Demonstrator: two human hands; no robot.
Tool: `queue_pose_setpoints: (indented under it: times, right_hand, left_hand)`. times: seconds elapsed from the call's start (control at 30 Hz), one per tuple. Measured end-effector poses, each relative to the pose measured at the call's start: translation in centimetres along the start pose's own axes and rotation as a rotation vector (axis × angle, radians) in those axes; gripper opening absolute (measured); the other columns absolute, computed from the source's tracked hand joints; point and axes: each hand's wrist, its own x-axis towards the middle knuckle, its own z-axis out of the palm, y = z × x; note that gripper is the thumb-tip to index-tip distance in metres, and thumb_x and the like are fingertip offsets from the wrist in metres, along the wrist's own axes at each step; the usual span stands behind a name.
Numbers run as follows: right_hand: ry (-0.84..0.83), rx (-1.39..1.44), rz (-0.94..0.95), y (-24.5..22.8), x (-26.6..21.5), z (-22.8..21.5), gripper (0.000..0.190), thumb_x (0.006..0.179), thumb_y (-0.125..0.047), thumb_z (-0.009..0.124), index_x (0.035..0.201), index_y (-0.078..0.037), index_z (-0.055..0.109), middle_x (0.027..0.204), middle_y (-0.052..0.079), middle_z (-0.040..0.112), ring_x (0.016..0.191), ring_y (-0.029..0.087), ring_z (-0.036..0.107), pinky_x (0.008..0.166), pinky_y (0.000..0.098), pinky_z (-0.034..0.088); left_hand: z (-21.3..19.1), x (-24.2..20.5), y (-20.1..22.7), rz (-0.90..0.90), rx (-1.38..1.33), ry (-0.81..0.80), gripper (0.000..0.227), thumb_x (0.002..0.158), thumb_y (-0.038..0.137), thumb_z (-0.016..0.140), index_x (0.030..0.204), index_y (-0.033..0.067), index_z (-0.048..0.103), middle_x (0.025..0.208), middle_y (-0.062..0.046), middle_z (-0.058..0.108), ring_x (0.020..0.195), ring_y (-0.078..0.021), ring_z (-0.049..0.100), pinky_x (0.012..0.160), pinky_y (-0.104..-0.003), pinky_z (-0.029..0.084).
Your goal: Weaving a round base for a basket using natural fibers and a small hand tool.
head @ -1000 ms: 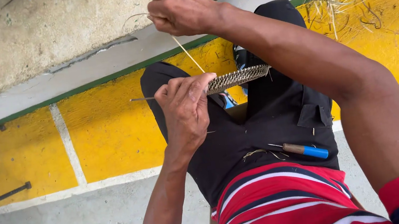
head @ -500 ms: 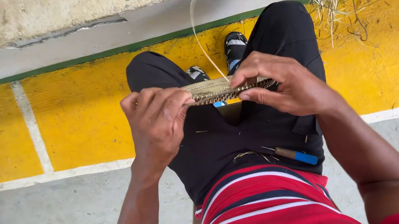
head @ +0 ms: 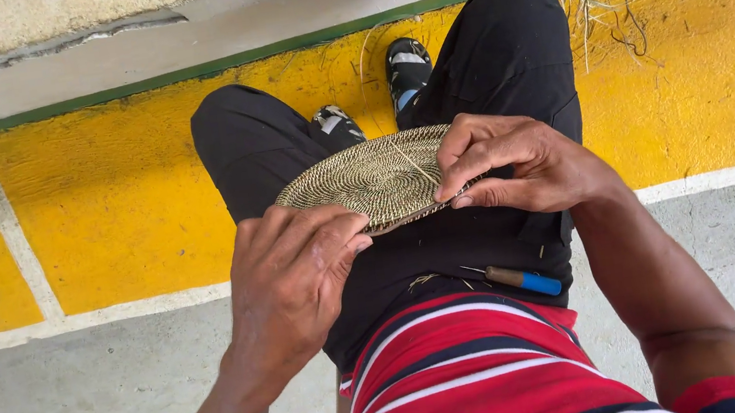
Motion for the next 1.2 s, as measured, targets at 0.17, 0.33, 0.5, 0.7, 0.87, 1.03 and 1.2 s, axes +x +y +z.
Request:
queue_pose_setpoints:
  times: [0.17, 0.33, 0.5, 0.7, 0.87, 1.03, 1.2]
  right_hand:
    - [0.002, -0.041, -0.01, -0.3, 0.3, 0.3, 0.022, 0.089, -0.004, 0.079, 0.11, -0.01, 0.077, 0.107, 0.004, 0.066, 0.1, 0.016, 0.065, 0.083, 0.0314, 0.054]
    - [0.048, -0.505, -0.123, -3.3, 1.6, 1.0, 0.034, 0.085, -0.009, 0.081, 0.118, -0.011, 0.073, 0.11, 0.007, 0.064, 0.102, 0.024, 0.065, 0.085, 0.0365, 0.056]
    - [0.025, -0.768, -0.176, -5.0, 1.7, 2.0, 0.037, 0.082, -0.008, 0.082, 0.118, -0.013, 0.074, 0.102, 0.005, 0.062, 0.091, 0.022, 0.063, 0.077, 0.038, 0.053]
    - [-0.075, -0.968, -0.298, -5.7, 2.1, 1.9, 0.042, 0.08, -0.011, 0.081, 0.121, -0.011, 0.073, 0.1, 0.001, 0.062, 0.086, 0.021, 0.059, 0.074, 0.0381, 0.05]
    - [-0.163, -0.989, -0.355, -5.2, 2.3, 1.3, 0.046, 0.075, -0.011, 0.083, 0.12, -0.006, 0.073, 0.096, 0.0, 0.063, 0.078, 0.019, 0.055, 0.069, 0.0362, 0.049]
    - [-0.098, -0.984, -0.32, -6.0, 2.9, 1.0, 0.046, 0.076, -0.014, 0.084, 0.121, -0.013, 0.074, 0.103, 0.0, 0.063, 0.091, 0.021, 0.058, 0.081, 0.0383, 0.049]
    - [-0.065, -0.969, -0.344, -5.4, 3.1, 2.1, 0.045, 0.078, -0.014, 0.085, 0.121, -0.012, 0.073, 0.106, 0.001, 0.063, 0.095, 0.023, 0.058, 0.084, 0.0402, 0.048]
  left_hand:
    - [-0.2, 0.4, -0.2, -0.053, -0.005, 0.026, 0.023, 0.092, 0.021, 0.077, 0.111, 0.0101, 0.07, 0.109, -0.002, 0.071, 0.094, -0.0212, 0.062, 0.079, -0.037, 0.043]
    - [-0.7, 0.5, -0.3, -0.022, 0.015, 0.03, 0.022, 0.092, 0.022, 0.077, 0.108, 0.0093, 0.069, 0.104, -0.002, 0.068, 0.089, -0.0219, 0.06, 0.076, -0.037, 0.042]
    - [-1.4, 0.9, 0.0, -0.016, 0.048, -0.017, 0.021, 0.091, 0.023, 0.078, 0.102, 0.0074, 0.07, 0.096, -0.002, 0.065, 0.086, -0.0216, 0.057, 0.074, -0.038, 0.038]
    - [-1.6, 1.7, -0.2, 0.05, 0.118, -0.046, 0.024, 0.089, 0.03, 0.078, 0.091, 0.0081, 0.069, 0.087, 0.0, 0.063, 0.085, -0.0209, 0.055, 0.074, -0.038, 0.037]
    - [-0.4, 2.4, -1.5, 0.113, 0.194, 0.056, 0.024, 0.092, 0.03, 0.078, 0.091, 0.0085, 0.068, 0.086, 0.001, 0.062, 0.086, -0.0196, 0.054, 0.075, -0.038, 0.036]
    - [-0.2, 2.3, -2.3, 0.253, 0.242, 0.15, 0.027, 0.092, 0.031, 0.08, 0.086, 0.009, 0.066, 0.084, 0.0, 0.06, 0.085, -0.0203, 0.053, 0.076, -0.039, 0.036]
    - [-0.6, 2.0, -1.9, 0.253, 0.209, 0.119, 0.027, 0.091, 0.033, 0.08, 0.087, 0.0091, 0.067, 0.086, 0.001, 0.062, 0.086, -0.0187, 0.055, 0.077, -0.037, 0.038]
